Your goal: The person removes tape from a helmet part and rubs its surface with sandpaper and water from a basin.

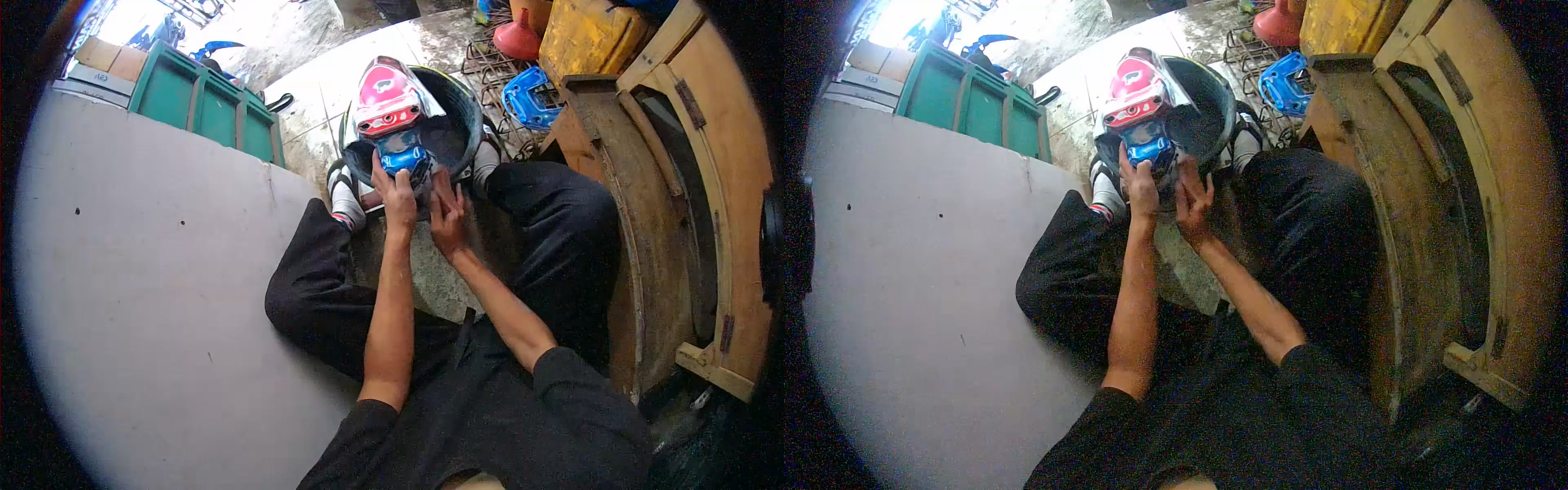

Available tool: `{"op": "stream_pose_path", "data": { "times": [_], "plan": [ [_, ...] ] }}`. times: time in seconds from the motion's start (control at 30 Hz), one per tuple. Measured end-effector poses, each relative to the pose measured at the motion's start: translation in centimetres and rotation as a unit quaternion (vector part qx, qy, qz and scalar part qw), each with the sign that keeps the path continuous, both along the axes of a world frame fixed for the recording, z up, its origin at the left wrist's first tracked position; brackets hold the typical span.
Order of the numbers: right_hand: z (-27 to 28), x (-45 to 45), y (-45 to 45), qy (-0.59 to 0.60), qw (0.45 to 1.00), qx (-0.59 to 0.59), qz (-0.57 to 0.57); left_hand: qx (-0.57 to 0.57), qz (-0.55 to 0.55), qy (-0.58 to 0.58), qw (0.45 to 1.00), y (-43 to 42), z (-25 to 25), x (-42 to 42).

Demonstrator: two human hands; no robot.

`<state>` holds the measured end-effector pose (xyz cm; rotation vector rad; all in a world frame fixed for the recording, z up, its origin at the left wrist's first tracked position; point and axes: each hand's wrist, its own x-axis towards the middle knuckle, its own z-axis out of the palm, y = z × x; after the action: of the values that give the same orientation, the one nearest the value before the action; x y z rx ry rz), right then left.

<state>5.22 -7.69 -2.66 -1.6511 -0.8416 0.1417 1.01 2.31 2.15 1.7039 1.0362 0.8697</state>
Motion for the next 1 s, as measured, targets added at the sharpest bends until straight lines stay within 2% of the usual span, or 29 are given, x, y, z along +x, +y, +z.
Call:
{"op": "stream_pose_path", "data": {
  "times": [0.03, 0.1, 0.17, 0.2, 0.23, 0.3, 0.37, 0.43, 0.47, 0.6, 0.67, 0.7, 0.77, 0.8, 0.83, 0.9, 0.93, 1.0],
  "plan": [
    [0.3, 0.4, -0.2, -0.078, 0.996, -0.005, 0.037, -0.004, -0.005, 0.005, 1.0, 0.0, 0.0, 0.3],
    [0.3, 0.7, -0.3, -0.095, 0.994, -0.017, 0.056, 0.012, 0.01, -0.014, 1.0, -0.2, 0.0, 0.8],
    [-0.6, 0.7, 0.7, 0.117, 0.993, 0.005, -0.034, 0.022, 0.005, -0.019, 1.0, -0.1, 0.3, 0.7],
    [-0.2, 0.6, 0.6, 0.028, 0.999, 0.015, -0.022, 0.031, 0.001, 0.0, 1.0, -0.1, 0.2, 0.5],
    [0.1, 0.1, 0.5, 0.032, 0.999, 0.016, -0.023, 0.032, 0.0, 0.004, 0.999, 0.1, 0.2, 0.3],
    [0.6, -0.1, 0.0, -0.101, 0.993, -0.023, 0.049, 0.016, 0.011, 0.003, 1.0, 0.0, 0.1, 0.7],
    [0.8, 0.4, 0.2, -0.079, 0.996, -0.024, 0.022, 0.012, 0.011, -0.033, 0.999, 0.0, -0.1, 0.9],
    [1.5, 0.1, 0.4, 0.012, 0.999, -0.028, -0.016, 0.004, -0.002, 0.004, 1.0, 0.0, 0.3, 0.4],
    [1.4, -0.1, 0.1, -0.033, 0.999, -0.022, 0.001, 0.007, -0.002, 0.014, 1.0, 0.0, 0.2, 0.4],
    [0.3, 0.2, 0.1, -0.083, 0.996, -0.012, 0.008, 0.01, 0.012, -0.001, 1.0, -0.2, 0.5, 0.8],
    [-0.1, 0.6, 0.6, 0.065, 0.997, -0.013, -0.036, 0.009, 0.002, 0.013, 1.0, -0.4, 0.8, 0.4],
    [0.2, 0.1, 0.5, 0.069, 0.997, -0.012, -0.037, 0.01, 0.0, 0.017, 1.0, 0.0, 0.1, 0.1],
    [1.1, 0.1, -0.1, -0.089, 0.995, -0.001, 0.053, 0.08, -0.001, 0.02, 0.997, 0.7, -2.0, 0.6],
    [0.1, 0.3, 0.1, -0.085, 0.996, -0.006, 0.022, 0.011, 0.014, -0.007, 1.0, -0.1, 0.1, 0.8],
    [0.4, 0.8, 0.2, -0.087, 0.996, -0.006, 0.022, 0.011, 0.015, -0.009, 1.0, -0.3, 0.3, 1.0],
    [1.0, 1.0, 0.9, 0.033, 0.999, -0.006, -0.027, 0.011, 0.007, -0.001, 1.0, -0.2, 0.5, 0.5],
    [1.4, 1.1, 0.5, -0.033, 0.999, -0.03, 0.01, 0.012, 0.002, -0.006, 1.0, -0.1, 0.4, 0.4],
    [1.6, 0.8, 1.2, 0.008, 1.0, 0.006, 0.008, 0.004, 0.009, -0.007, 1.0, -0.1, 0.3, 0.7]
  ]
}}
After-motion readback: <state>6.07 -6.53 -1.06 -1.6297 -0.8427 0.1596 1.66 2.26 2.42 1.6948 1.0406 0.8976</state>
